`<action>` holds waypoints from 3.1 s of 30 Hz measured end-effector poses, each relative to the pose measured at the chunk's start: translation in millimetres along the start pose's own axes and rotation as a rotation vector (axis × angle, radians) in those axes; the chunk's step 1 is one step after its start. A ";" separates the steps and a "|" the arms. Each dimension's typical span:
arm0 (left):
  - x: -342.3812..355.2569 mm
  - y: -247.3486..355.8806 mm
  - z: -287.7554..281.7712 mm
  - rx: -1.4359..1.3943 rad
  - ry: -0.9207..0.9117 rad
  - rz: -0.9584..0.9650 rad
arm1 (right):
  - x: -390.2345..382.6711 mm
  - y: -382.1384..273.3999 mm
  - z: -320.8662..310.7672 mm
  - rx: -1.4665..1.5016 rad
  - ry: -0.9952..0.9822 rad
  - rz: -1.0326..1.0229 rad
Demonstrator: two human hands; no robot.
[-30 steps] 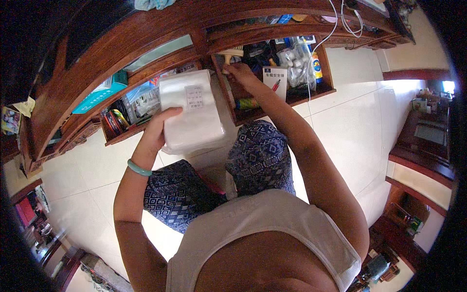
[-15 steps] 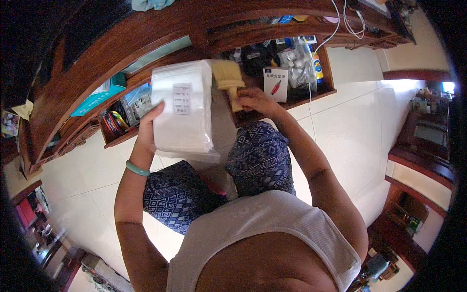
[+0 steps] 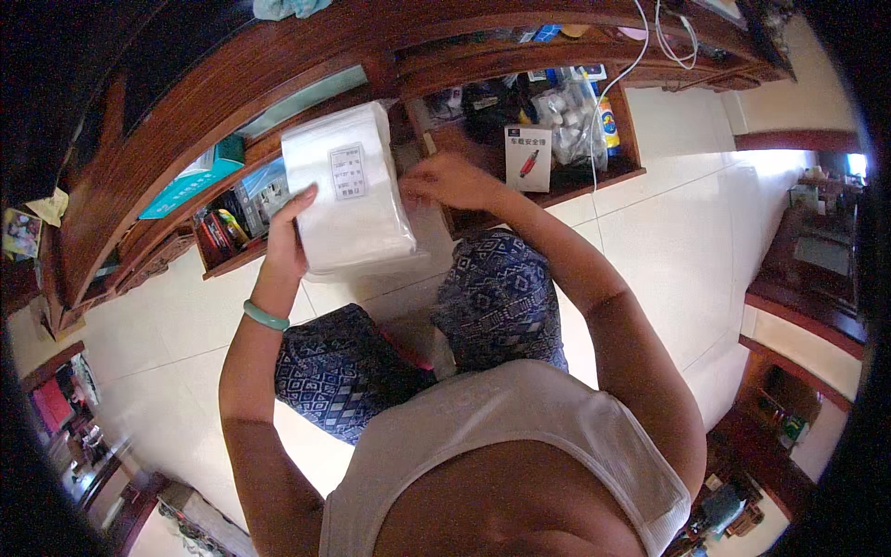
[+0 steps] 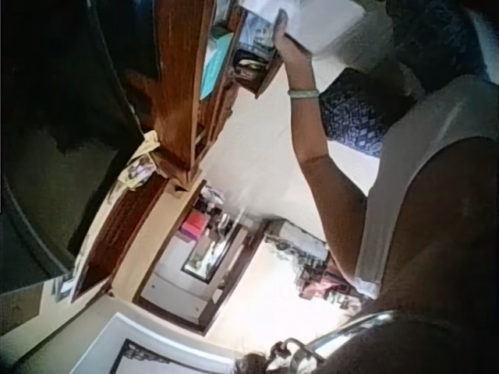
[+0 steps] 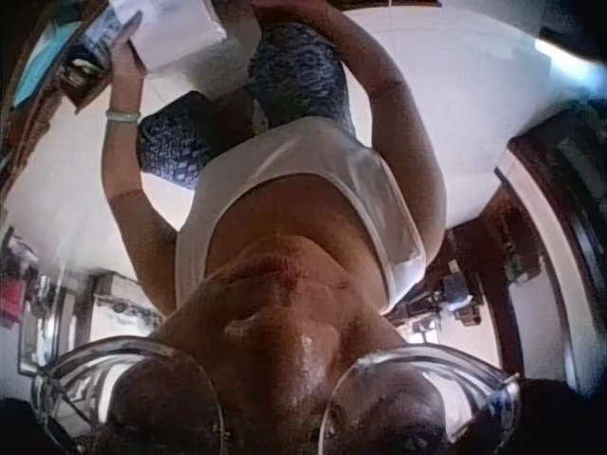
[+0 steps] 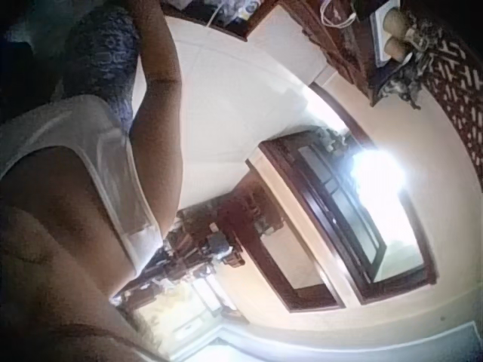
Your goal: The person retrieves a hot glue gun and glue sticks from a wooden cabinet. They unpack the glue gun from its packaging, insert a glue stick into the device, and plug the power cord into a wall outlet to prepare the tool for use.
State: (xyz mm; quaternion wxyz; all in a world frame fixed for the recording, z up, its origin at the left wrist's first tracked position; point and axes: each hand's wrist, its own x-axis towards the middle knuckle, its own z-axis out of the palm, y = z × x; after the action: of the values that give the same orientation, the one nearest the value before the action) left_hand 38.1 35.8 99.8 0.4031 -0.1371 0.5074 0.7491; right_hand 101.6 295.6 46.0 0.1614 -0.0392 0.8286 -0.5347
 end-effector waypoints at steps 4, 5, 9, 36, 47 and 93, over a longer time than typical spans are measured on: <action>-3.5 9.5 -10.8 0.031 0.022 0.031 | 8.3 50.6 -20.0 -0.133 0.452 0.061; -4.9 9.3 -10.8 0.033 0.034 0.035 | 10.1 63.3 -21.7 -0.194 0.464 0.088; -2.9 9.9 -3.2 0.053 0.033 0.003 | 32.6 154.3 -6.8 0.098 0.497 0.188; -0.3 32.9 -18.7 0.357 0.080 0.102 | 73.0 148.9 8.7 1.138 0.679 0.567; 0.4 43.4 -48.5 0.312 0.053 -0.044 | 0.7 112.5 -5.2 0.431 0.498 0.274; -63.6 -5.2 123.3 -0.222 -0.257 0.447 | -122.9 -122.0 -4.6 0.201 0.014 -0.064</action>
State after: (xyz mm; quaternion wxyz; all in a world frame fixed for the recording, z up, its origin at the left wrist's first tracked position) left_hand 107.6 114.4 190.6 0.2714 0.0310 0.3848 0.8817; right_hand 203.3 276.9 185.0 0.1414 -0.0456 0.7703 -0.6202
